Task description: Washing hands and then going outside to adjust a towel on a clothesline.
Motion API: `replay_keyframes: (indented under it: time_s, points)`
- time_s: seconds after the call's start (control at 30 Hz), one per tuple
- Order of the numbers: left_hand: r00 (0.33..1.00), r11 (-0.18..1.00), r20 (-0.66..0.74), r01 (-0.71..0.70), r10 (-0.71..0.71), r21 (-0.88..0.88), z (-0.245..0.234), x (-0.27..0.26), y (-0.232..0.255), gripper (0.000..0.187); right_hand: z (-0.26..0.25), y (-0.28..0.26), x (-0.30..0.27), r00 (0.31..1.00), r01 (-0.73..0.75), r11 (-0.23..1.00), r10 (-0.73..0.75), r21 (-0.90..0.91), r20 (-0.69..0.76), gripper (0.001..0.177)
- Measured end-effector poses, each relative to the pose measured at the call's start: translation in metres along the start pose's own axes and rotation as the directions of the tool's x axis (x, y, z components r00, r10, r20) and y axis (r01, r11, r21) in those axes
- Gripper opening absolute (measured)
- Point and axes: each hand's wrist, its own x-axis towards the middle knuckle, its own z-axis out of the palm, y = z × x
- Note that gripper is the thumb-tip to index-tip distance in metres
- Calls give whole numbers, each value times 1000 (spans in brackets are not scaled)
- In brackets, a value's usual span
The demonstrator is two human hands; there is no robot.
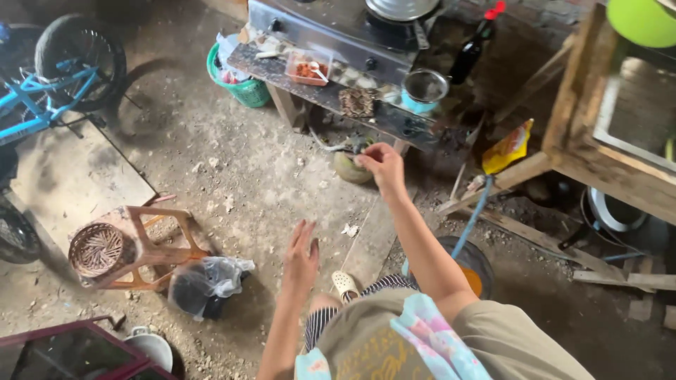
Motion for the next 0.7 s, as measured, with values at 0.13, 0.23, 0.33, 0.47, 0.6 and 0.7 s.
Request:
replay_keyframes:
  time_s: [0.13, 0.23, 0.33, 0.47, 0.6, 0.7]
  points:
    - [991, 987, -32, 126, -130, -103, -23, 64, -38, 43, 65, 21, 34, 991, 51, 996, -42, -69, 126, 13]
    - [965, 962, 76, 259, -253, -83, -33, 107, -84, 41, 103, 37, 56, 971, -95, 993, 109, -75, 212, 15]
    - [995, 997, 60, 74, -73, -4, -48, 164, -138, 42, 139, 57, 106, 986, -54, 986, 78, -161, 150, 17]
    - [989, 995, 117, 93, -90, -22, -81, 261, -210, 39, 197, 87, 175, 999, 17, 948, 0, -317, 53, 17]
    - [983, 997, 167, 74, -75, 12, -117, 367, -261, 37, 261, 116, 239, 999, -35, 970, 43, -241, 26, 17]
    - [976, 997, 219, -33, 16, 73, -127, 426, -308, 38, 305, 115, 286, 999, 6, 931, -17, -365, -28, 14]
